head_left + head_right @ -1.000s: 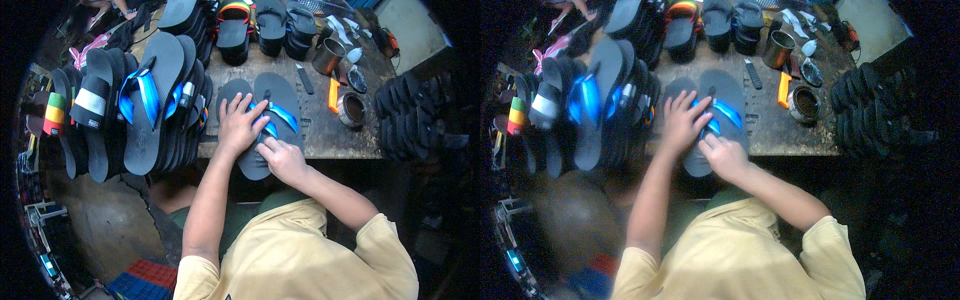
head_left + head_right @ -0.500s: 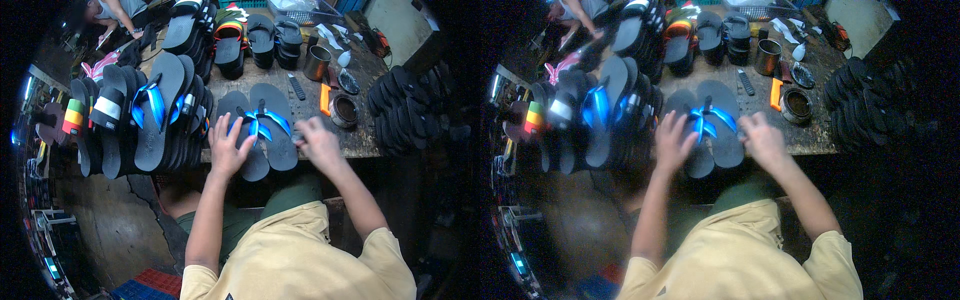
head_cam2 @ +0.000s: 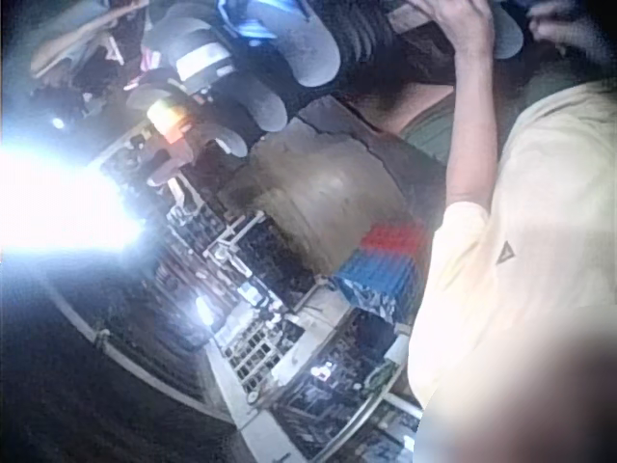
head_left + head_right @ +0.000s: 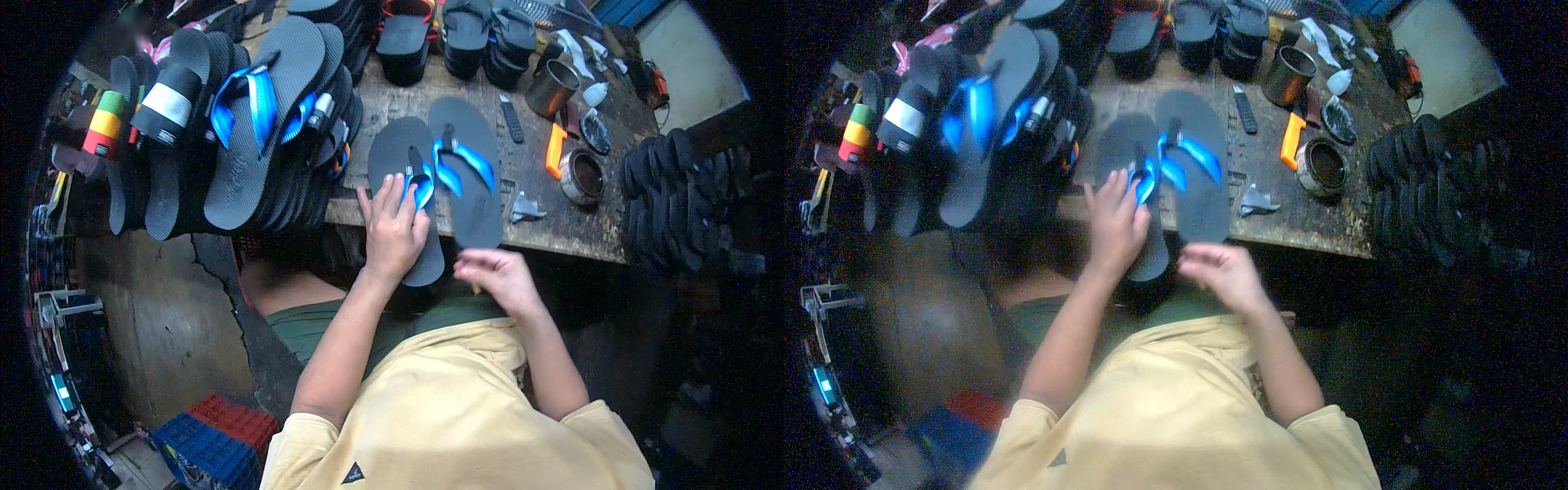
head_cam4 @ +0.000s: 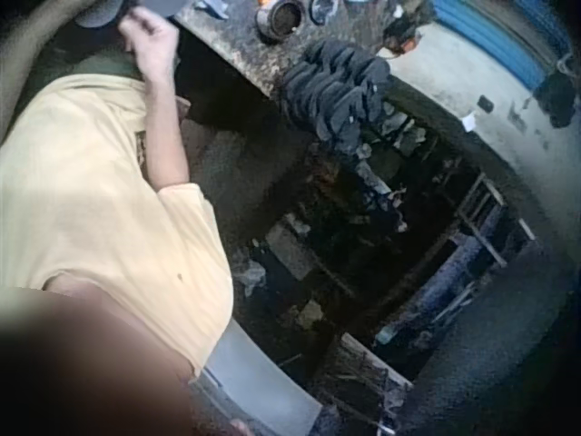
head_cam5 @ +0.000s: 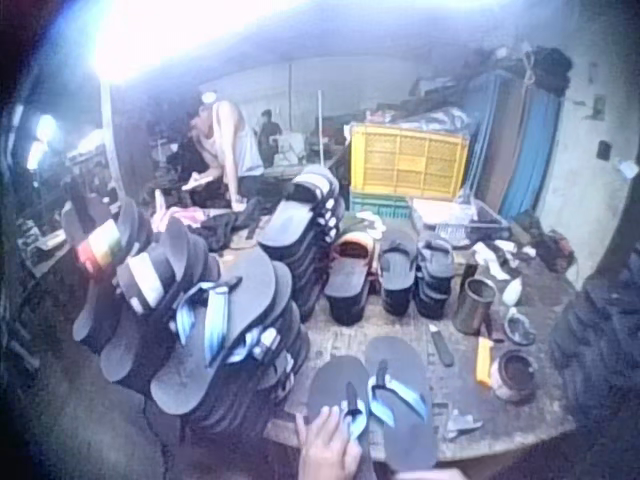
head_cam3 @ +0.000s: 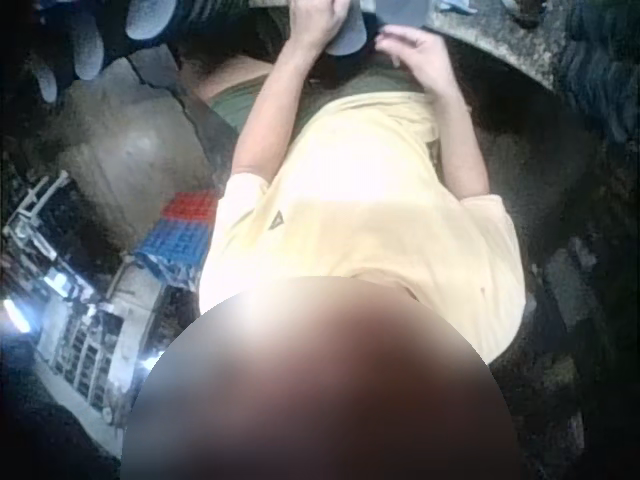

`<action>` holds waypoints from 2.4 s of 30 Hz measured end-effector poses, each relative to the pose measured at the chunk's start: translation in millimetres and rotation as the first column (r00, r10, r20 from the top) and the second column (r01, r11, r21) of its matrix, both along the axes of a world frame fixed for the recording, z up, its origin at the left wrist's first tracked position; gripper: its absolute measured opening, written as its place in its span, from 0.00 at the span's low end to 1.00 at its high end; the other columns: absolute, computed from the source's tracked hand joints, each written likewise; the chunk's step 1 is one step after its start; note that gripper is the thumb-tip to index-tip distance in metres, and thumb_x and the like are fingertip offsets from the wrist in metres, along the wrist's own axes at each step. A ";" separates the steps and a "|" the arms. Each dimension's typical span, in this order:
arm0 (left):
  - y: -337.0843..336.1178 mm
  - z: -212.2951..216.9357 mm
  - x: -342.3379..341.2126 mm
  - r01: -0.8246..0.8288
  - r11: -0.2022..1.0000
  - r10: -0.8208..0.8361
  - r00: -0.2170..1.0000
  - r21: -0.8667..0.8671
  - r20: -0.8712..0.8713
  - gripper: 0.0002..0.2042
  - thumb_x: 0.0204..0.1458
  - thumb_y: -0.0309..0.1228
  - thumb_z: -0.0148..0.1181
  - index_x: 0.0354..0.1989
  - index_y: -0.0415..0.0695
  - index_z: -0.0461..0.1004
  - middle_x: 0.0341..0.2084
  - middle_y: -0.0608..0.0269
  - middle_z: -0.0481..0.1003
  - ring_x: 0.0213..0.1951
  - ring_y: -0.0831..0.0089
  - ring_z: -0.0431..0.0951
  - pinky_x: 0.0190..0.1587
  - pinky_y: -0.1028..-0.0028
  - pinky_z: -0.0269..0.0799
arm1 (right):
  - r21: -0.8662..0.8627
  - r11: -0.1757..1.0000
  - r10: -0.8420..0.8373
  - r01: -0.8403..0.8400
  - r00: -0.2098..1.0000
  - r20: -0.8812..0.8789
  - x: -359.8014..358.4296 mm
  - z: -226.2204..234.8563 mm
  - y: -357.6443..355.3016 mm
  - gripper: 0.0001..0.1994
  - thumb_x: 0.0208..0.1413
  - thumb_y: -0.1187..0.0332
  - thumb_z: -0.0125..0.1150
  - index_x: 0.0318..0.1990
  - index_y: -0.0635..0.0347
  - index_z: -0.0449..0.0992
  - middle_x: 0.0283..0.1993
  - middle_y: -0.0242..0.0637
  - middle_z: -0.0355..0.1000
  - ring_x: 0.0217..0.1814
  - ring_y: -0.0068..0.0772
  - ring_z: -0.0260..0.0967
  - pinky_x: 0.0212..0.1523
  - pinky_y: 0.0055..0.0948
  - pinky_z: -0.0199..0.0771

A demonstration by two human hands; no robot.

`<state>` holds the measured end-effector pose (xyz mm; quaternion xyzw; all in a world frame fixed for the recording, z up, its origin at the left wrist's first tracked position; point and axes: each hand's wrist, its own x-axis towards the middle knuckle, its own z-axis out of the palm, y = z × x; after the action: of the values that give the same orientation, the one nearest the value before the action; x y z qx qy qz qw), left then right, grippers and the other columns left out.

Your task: The person picks up pairs of flip-flops and slides from a table, presses the straps onto the soles, and stacks the finished pairs. They handle multiple styles including black, blue, and white-striped models, repeatedly picking, pressing, and stacking them.

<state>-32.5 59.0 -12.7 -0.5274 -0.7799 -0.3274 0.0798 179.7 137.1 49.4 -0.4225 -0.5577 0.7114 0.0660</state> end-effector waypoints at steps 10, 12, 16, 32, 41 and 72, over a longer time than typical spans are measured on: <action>-0.3 4.1 2.9 -0.010 0.998 0.008 0.999 0.068 0.033 0.20 0.49 0.29 0.63 0.51 0.36 0.79 0.58 0.44 0.74 0.64 0.52 0.70 0.71 0.34 0.46 | 0.012 0.996 -0.094 0.094 0.992 0.082 -10.1 -24.7 -20.7 0.21 0.53 0.66 0.77 0.51 0.70 0.82 0.43 0.37 0.82 0.43 0.20 0.77 0.47 0.24 0.77; -1.6 4.1 2.6 0.000 0.998 -0.002 0.999 0.065 0.041 0.20 0.49 0.29 0.63 0.52 0.35 0.79 0.58 0.44 0.74 0.64 0.52 0.70 0.71 0.34 0.46 | 0.015 0.993 -0.119 0.118 0.991 0.062 -21.2 -33.6 -24.0 0.20 0.54 0.66 0.76 0.51 0.70 0.82 0.43 0.38 0.82 0.43 0.21 0.77 0.47 0.24 0.77; -4.1 3.0 1.4 0.018 0.999 -0.020 0.999 0.050 0.051 0.20 0.51 0.28 0.63 0.54 0.38 0.78 0.61 0.47 0.72 0.65 0.51 0.69 0.71 0.34 0.46 | 0.046 0.989 -0.146 0.143 0.988 0.053 -31.8 -41.5 -20.4 0.20 0.55 0.67 0.74 0.52 0.71 0.81 0.43 0.38 0.83 0.43 0.21 0.77 0.47 0.23 0.77; -3.7 6.4 -1.6 0.028 0.996 -0.031 0.999 0.086 0.036 0.20 0.49 0.31 0.65 0.52 0.38 0.80 0.59 0.47 0.74 0.64 0.52 0.70 0.70 0.37 0.50 | 0.023 0.959 -0.284 0.284 0.958 0.028 -42.0 -39.2 -25.4 0.18 0.55 0.68 0.75 0.50 0.71 0.82 0.40 0.35 0.82 0.37 0.19 0.76 0.39 0.20 0.76; 11.6 28.9 35.3 -0.056 0.985 0.059 0.998 -0.161 0.009 0.31 0.53 0.40 0.66 0.61 0.32 0.68 0.66 0.34 0.63 0.72 0.42 0.57 0.72 0.37 0.44 | 0.076 0.954 -0.292 0.291 0.957 0.002 -11.2 -9.3 6.5 0.14 0.57 0.74 0.70 0.50 0.69 0.81 0.42 0.35 0.81 0.40 0.21 0.76 0.43 0.22 0.77; -87.3 44.9 -1.4 0.552 0.809 -0.551 0.832 -0.201 0.068 0.15 0.53 0.27 0.57 0.47 0.35 0.79 0.61 0.49 0.73 0.68 0.55 0.68 0.71 0.55 0.60 | 0.313 0.766 0.463 -0.562 0.819 0.338 -74.3 42.6 108.5 0.16 0.50 0.63 0.76 0.42 0.66 0.86 0.35 0.36 0.83 0.36 0.23 0.77 0.41 0.27 0.77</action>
<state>-33.9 -28.4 32.2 -0.7352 -0.6240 -0.2531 -0.0777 105.3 245.6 92.0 -0.3132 -0.7888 0.5161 -0.1156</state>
